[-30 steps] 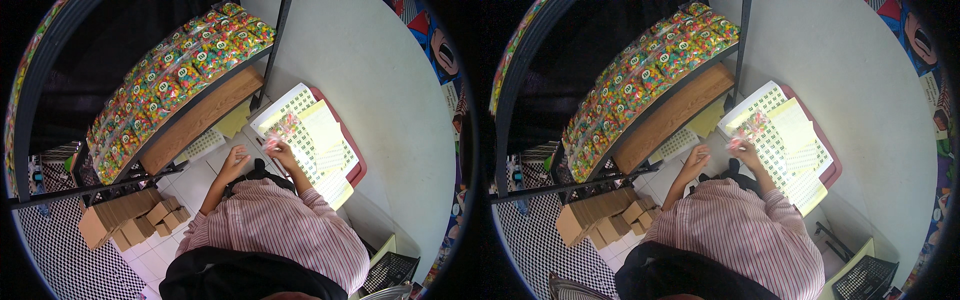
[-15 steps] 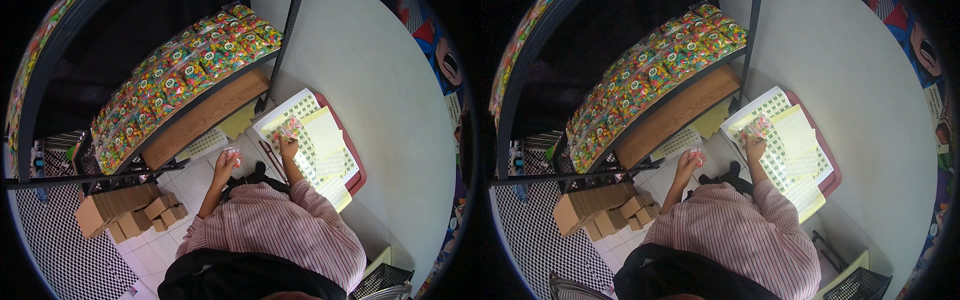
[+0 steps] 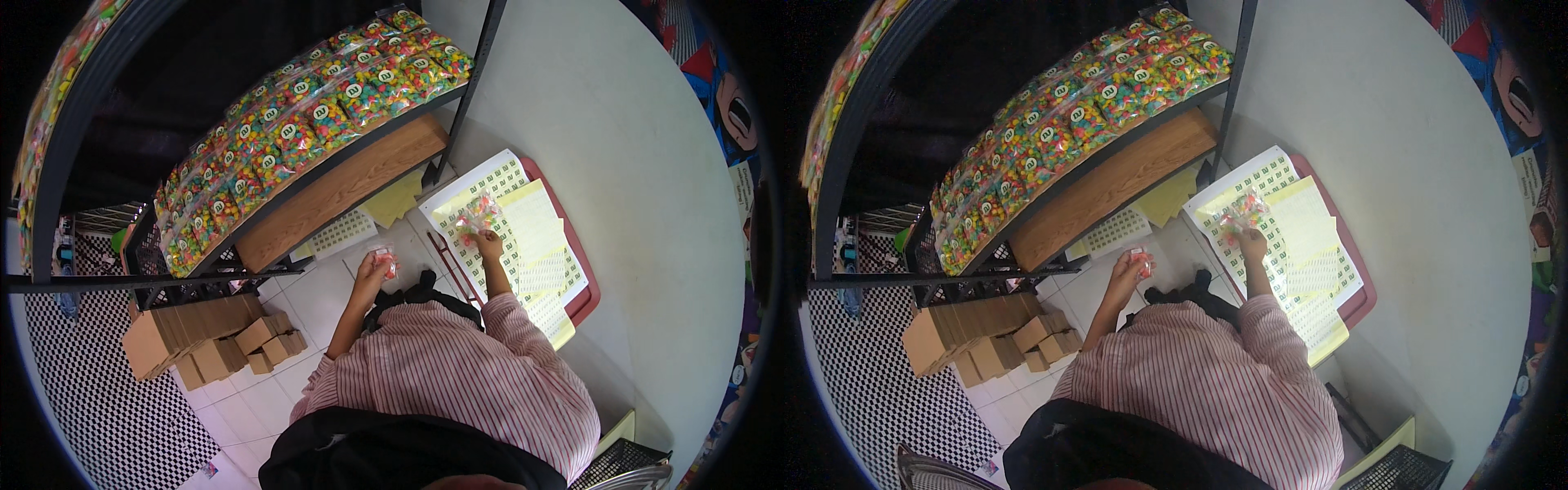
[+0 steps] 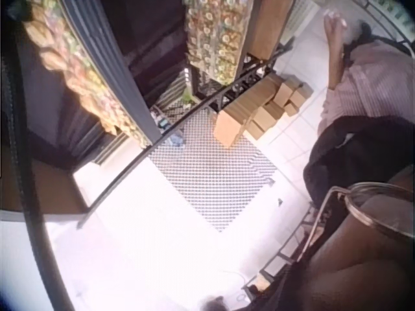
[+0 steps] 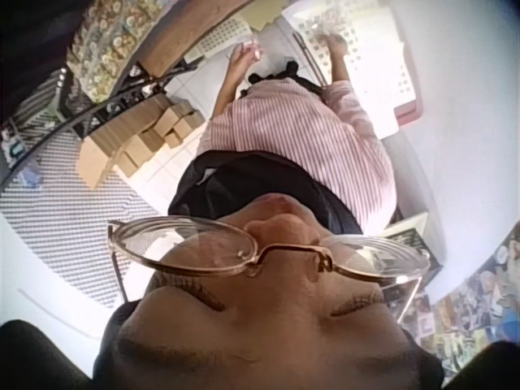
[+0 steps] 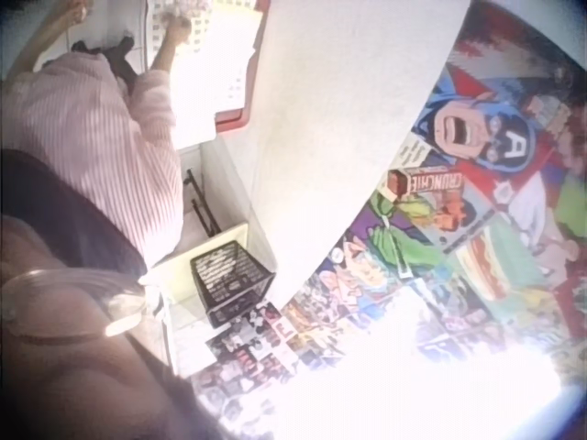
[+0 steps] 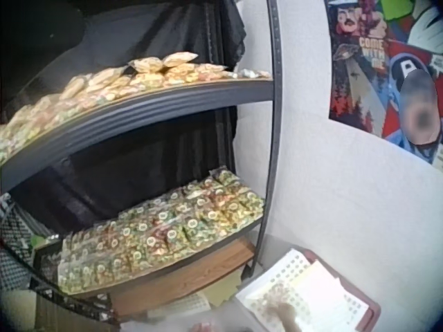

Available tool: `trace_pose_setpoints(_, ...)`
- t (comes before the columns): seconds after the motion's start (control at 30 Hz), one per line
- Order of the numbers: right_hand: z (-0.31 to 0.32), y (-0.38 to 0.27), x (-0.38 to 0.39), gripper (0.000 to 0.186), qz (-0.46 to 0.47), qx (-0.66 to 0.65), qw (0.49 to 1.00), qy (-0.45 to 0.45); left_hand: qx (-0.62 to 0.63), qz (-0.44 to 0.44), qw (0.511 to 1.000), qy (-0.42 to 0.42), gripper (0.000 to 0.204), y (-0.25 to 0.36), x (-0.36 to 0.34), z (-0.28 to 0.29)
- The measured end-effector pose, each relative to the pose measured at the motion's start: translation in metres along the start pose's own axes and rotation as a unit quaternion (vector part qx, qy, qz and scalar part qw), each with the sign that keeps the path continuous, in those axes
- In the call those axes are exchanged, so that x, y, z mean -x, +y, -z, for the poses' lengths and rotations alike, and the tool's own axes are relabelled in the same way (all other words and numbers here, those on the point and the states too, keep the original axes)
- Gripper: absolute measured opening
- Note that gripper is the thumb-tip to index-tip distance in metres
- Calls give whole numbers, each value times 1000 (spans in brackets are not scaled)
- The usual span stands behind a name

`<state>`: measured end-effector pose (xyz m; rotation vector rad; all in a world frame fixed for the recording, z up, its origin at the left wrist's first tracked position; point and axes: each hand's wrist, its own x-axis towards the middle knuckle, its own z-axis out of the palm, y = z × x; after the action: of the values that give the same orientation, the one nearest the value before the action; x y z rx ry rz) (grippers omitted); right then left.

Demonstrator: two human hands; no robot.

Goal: The person takes small packets of snacks from a shelf and a larger basket, organizes them by type, and places them onto a grid on a table.

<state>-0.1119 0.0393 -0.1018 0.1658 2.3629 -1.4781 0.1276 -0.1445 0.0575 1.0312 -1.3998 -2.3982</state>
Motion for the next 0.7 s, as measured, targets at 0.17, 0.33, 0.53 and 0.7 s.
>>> trace_pose_setpoints(0.17,23,-77,52,27,-102,-327,922,-182,0,3,1000,7,24,1,0,-1)
trace_pose_setpoints(0.33,-15,-178,131,26,92,-271,885,-367,68,-15,997,-29,34,41,-5,-29)
trace_pose_setpoints(0.53,-33,-248,171,32,323,-167,850,-381,113,-185,975,-54,36,85,-1,-35)
trace_pose_setpoints(0.7,-27,-274,170,39,277,-221,779,-517,186,-237,952,-46,36,106,13,-28)
